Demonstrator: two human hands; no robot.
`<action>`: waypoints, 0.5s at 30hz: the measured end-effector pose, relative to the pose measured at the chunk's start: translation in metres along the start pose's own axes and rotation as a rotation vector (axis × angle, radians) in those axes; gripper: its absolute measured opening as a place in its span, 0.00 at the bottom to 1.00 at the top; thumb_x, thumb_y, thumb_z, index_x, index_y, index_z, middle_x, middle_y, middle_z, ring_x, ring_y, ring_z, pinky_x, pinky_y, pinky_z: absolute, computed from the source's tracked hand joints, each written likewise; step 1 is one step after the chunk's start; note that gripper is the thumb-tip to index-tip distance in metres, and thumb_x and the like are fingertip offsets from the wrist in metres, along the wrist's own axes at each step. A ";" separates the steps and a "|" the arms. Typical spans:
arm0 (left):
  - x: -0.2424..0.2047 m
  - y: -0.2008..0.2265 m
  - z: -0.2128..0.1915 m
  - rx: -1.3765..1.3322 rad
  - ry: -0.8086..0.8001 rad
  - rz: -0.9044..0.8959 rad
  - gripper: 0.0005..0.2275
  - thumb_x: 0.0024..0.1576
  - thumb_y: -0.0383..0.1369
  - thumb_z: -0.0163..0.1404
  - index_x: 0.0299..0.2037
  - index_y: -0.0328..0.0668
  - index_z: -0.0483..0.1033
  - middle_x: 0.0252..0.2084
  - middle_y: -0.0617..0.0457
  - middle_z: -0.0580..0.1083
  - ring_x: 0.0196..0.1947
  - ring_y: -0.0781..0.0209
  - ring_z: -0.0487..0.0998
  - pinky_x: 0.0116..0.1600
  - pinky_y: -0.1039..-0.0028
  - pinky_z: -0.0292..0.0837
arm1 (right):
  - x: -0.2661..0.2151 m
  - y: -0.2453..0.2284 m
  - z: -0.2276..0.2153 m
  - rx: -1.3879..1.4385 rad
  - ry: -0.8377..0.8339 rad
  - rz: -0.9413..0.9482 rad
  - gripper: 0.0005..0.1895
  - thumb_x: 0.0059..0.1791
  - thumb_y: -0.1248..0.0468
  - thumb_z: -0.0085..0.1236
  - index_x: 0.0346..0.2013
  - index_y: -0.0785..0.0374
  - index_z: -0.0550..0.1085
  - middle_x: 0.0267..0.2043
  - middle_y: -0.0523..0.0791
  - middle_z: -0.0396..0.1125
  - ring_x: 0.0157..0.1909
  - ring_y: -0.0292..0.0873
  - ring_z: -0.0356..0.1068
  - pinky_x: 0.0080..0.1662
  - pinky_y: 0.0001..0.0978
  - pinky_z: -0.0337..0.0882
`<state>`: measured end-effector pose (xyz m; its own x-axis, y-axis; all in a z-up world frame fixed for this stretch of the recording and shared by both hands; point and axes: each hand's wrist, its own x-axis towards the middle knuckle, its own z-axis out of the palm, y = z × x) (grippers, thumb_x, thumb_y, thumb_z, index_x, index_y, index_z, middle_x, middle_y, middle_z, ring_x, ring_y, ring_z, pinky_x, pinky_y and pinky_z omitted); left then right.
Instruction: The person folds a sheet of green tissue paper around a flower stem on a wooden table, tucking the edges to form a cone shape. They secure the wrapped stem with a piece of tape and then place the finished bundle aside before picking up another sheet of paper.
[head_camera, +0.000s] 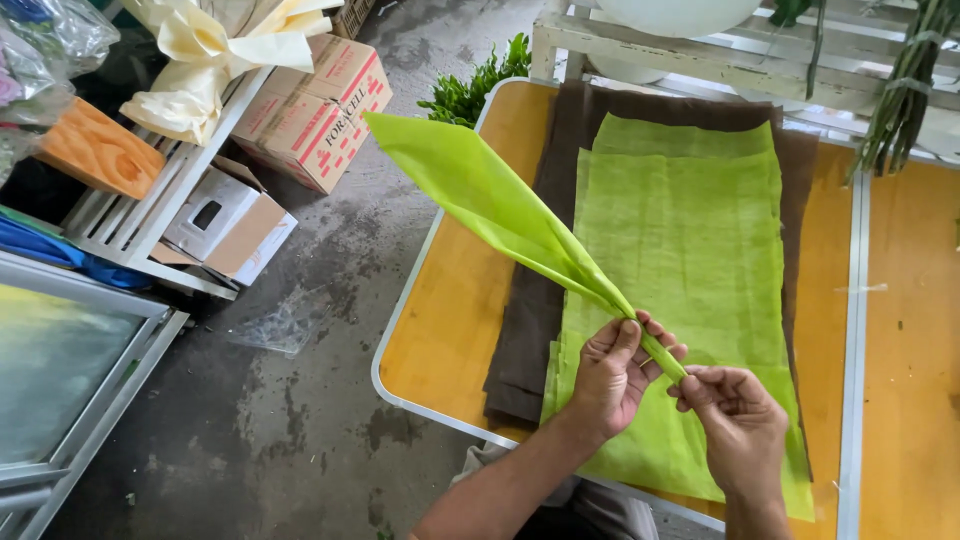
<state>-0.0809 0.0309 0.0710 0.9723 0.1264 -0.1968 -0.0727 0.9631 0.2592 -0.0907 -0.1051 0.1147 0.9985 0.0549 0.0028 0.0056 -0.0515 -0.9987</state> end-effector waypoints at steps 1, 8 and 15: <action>0.001 -0.001 -0.001 0.007 0.020 0.005 0.07 0.69 0.28 0.46 0.50 0.35 0.75 0.44 0.46 0.76 0.48 0.51 0.80 0.62 0.50 0.78 | 0.000 0.003 0.000 -0.075 -0.032 -0.073 0.09 0.50 0.75 0.60 0.45 0.73 0.76 0.33 0.54 0.75 0.34 0.43 0.77 0.42 0.30 0.79; 0.014 -0.012 -0.008 0.074 0.128 0.073 0.08 0.67 0.29 0.48 0.51 0.37 0.78 0.44 0.43 0.80 0.47 0.45 0.83 0.58 0.44 0.80 | 0.008 0.003 0.009 -0.441 0.005 -0.571 0.10 0.51 0.80 0.55 0.40 0.68 0.81 0.42 0.54 0.77 0.40 0.55 0.78 0.41 0.43 0.76; 0.016 -0.011 0.003 0.109 0.143 0.166 0.09 0.65 0.29 0.50 0.52 0.36 0.78 0.44 0.41 0.80 0.47 0.44 0.83 0.58 0.43 0.79 | 0.014 0.007 0.019 -0.590 0.130 -0.807 0.08 0.46 0.71 0.69 0.40 0.68 0.80 0.44 0.53 0.77 0.42 0.53 0.78 0.45 0.42 0.77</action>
<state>-0.0641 0.0211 0.0683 0.9070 0.3207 -0.2729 -0.1971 0.8960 0.3979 -0.0774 -0.0860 0.1068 0.6819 0.1843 0.7078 0.6742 -0.5338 -0.5105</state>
